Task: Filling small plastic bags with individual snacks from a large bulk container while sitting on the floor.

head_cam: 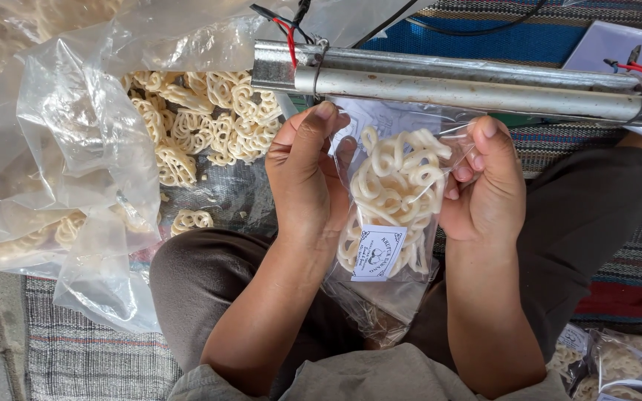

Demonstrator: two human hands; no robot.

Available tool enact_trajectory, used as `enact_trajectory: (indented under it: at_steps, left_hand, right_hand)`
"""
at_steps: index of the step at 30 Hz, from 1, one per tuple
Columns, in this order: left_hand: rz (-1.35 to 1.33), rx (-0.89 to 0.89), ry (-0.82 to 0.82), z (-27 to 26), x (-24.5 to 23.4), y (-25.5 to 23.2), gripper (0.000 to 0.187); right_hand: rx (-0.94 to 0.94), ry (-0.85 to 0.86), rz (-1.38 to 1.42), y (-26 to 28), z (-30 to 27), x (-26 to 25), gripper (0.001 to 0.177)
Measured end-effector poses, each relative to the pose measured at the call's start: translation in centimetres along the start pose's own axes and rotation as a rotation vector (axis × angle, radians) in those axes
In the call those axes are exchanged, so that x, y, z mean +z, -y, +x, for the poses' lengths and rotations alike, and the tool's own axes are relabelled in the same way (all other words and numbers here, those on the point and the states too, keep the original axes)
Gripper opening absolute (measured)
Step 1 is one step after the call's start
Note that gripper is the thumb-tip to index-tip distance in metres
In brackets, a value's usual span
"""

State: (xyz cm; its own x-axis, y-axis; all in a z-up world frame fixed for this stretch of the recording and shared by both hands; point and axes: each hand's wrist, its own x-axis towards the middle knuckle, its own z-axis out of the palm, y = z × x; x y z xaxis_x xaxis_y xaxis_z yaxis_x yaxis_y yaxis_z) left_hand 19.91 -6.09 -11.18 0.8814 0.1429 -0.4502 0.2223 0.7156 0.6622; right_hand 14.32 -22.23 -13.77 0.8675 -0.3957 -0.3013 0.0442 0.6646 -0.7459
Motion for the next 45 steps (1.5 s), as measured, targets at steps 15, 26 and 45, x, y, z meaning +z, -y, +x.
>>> enact_trajectory:
  at_steps: [15, 26, 45]
  left_hand:
    - [-0.039, 0.001, 0.006, -0.1, 0.3, 0.3, 0.011]
    - [-0.027, 0.002, 0.013, 0.1, 0.3, 0.5, 0.010]
    - [0.568, 0.997, 0.949, -10.6, -1.3, -6.1, 0.023]
  right_hand:
    - [-0.009, -0.025, -0.023, 0.4, -0.4, 0.9, 0.030]
    - [-0.004, 0.001, -0.020, 0.5, -0.2, 0.3, 0.027]
    - [-1.046, 0.472, -1.229, 6.6, -14.7, 6.8, 0.014]
